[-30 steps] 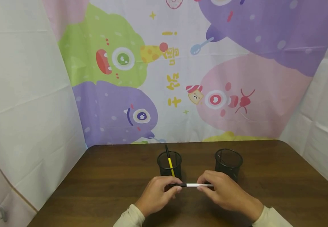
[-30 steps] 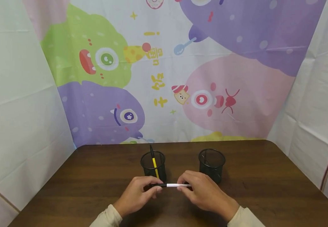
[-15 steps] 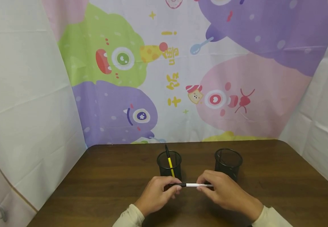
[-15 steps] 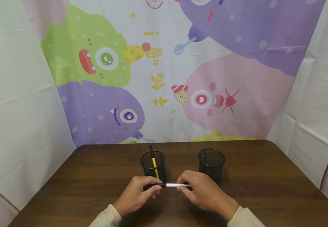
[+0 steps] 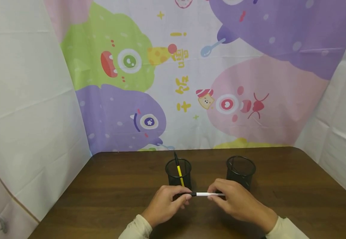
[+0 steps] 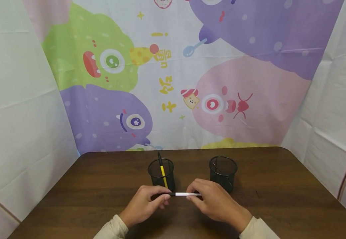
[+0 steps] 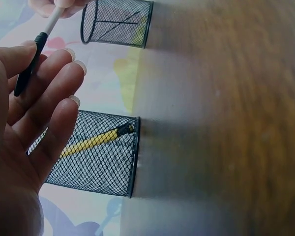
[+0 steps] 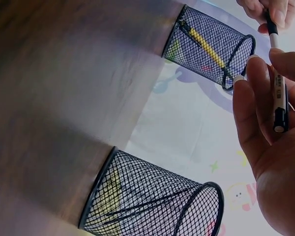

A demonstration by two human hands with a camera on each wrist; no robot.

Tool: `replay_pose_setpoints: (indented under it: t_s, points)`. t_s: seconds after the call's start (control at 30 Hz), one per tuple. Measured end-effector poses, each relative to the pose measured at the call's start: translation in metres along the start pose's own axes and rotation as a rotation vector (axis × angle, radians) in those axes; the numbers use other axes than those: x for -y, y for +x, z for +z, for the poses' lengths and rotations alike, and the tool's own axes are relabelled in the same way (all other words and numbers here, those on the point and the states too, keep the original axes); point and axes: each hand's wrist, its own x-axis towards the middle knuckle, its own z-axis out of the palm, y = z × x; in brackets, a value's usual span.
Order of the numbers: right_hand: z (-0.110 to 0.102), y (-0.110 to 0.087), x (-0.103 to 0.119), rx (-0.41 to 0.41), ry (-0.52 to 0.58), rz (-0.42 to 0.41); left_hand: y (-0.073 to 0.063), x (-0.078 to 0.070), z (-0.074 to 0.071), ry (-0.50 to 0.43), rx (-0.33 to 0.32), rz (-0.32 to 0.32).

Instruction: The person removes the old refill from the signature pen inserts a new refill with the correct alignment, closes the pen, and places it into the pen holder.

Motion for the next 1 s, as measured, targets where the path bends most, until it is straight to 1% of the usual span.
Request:
replay_pose_setpoints:
  t_s: [0.13, 0.3, 0.47, 0.67, 0.77, 0.83, 1.0]
  points:
    - [0.0000, 0.0003, 0.0004, 0.005, 0.007, 0.007, 0.0002, -0.0013, -0.0008, 0.001, 0.001, -0.007]
    - [0.0004, 0.0008, 0.0008, -0.010, 0.002, -0.007, -0.0001, -0.0016, -0.0015, 0.008, 0.010, -0.024]
    - [0.0007, 0.0001, 0.0007, -0.015, -0.007, -0.004, 0.0000, -0.0006, -0.0016, 0.030, 0.015, -0.031]
    - [0.0003, 0.0003, 0.0011, -0.011, 0.000, -0.005, 0.0003, -0.0008, -0.0022, 0.080, 0.016, -0.033]
    - [0.0003, 0.0001, 0.0009, -0.012, 0.002, -0.005, 0.0003, -0.0012, -0.0023, 0.090, 0.011, -0.023]
    - [0.0003, 0.0000, 0.0005, -0.013, 0.003, -0.004, 0.0003, -0.0009, -0.0021, 0.109, -0.002, -0.005]
    - [0.0008, -0.0014, 0.0001, -0.008, 0.011, 0.001, -0.0013, -0.0004, -0.0011, 0.222, -0.057, 0.051]
